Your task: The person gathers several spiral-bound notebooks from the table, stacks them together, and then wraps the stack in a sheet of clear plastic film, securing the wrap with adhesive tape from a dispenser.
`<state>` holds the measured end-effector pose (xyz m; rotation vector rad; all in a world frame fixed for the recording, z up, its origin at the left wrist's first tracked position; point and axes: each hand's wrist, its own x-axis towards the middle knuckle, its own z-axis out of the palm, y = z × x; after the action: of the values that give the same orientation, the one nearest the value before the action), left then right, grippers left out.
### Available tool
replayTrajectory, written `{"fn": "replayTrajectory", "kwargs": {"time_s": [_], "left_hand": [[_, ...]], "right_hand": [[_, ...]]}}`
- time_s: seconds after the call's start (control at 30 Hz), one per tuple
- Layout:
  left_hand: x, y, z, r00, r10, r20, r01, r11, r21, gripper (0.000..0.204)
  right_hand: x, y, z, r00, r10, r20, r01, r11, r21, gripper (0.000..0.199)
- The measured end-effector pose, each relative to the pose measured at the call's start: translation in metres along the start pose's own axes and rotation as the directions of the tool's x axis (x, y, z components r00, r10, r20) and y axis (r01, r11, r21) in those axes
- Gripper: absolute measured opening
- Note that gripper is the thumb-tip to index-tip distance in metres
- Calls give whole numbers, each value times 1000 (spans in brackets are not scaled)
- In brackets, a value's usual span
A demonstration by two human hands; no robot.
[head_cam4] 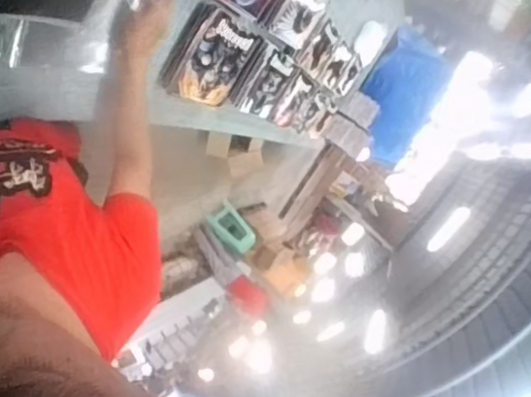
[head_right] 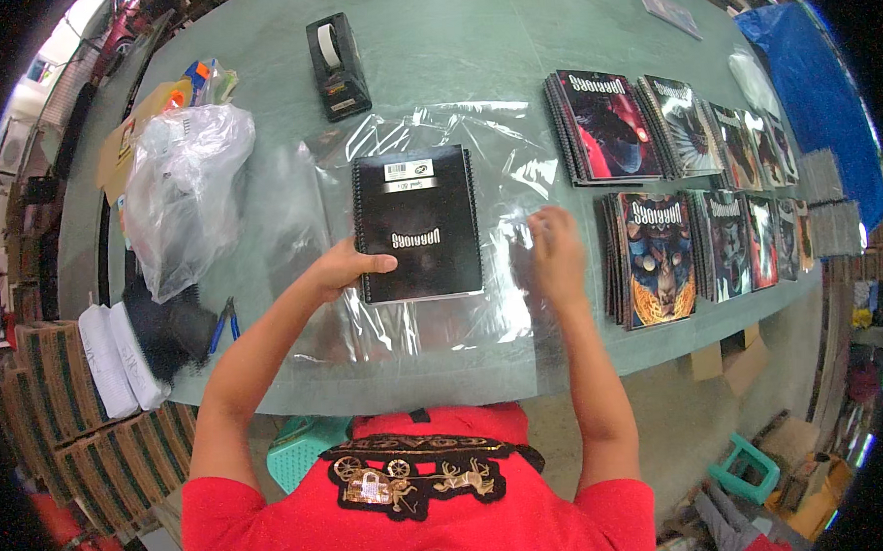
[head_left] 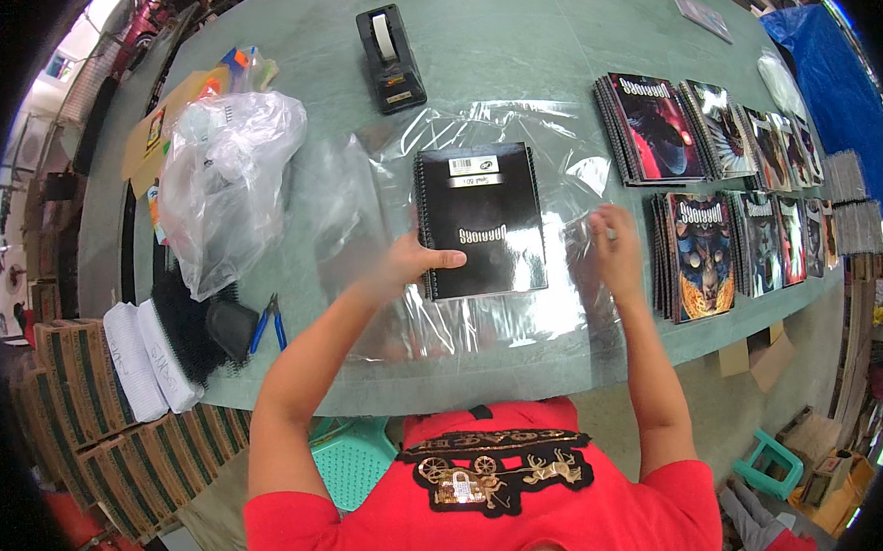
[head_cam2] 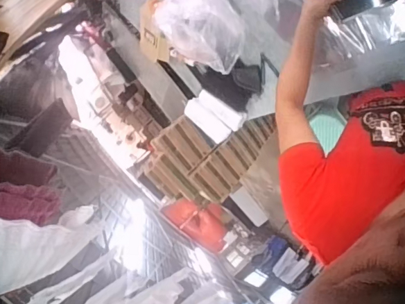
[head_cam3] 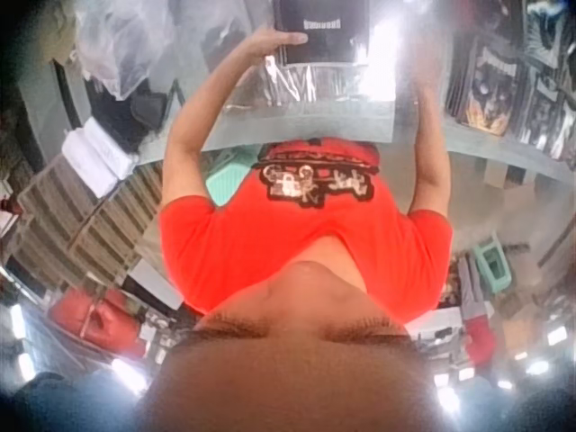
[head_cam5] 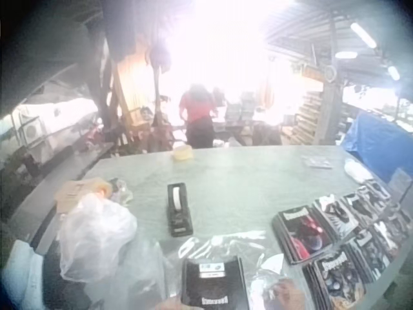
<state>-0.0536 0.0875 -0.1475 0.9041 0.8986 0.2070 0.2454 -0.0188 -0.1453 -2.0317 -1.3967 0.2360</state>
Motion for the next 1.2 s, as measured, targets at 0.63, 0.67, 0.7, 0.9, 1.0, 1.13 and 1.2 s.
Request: {"fn": "replayTrajectory", "kwargs": {"time_s": [0.63,0.67,0.7,0.9,1.0,1.13,1.2], "left_hand": [[6,16,2,999,-30,14,29,999,36,70],[9,12,-3,999,-39,27,38,998,49,70],[10,9,-7,998,-49,41,46,997,61,71],[11,2,-12,998,-59,22,57,994,93,72],[11,17,-1,994,-103,45,97,988,122,79],[4,21,-2,995,-101,20,93,965,246,80],[-1,24,0,997,-80,-7,78,942,325,82]], "right_hand": [[7,31,-27,732,436,524,-675,359,644,65],[11,25,-27,825,375,424,-558,418,717,65],[14,19,-31,899,307,313,-428,466,774,65],[19,30,-50,723,278,632,-671,65,739,54],[35,9,-41,590,149,794,-801,231,552,47],[64,-24,-55,810,158,565,-441,800,407,24],[65,-32,-63,724,173,667,-413,884,219,16]]}}
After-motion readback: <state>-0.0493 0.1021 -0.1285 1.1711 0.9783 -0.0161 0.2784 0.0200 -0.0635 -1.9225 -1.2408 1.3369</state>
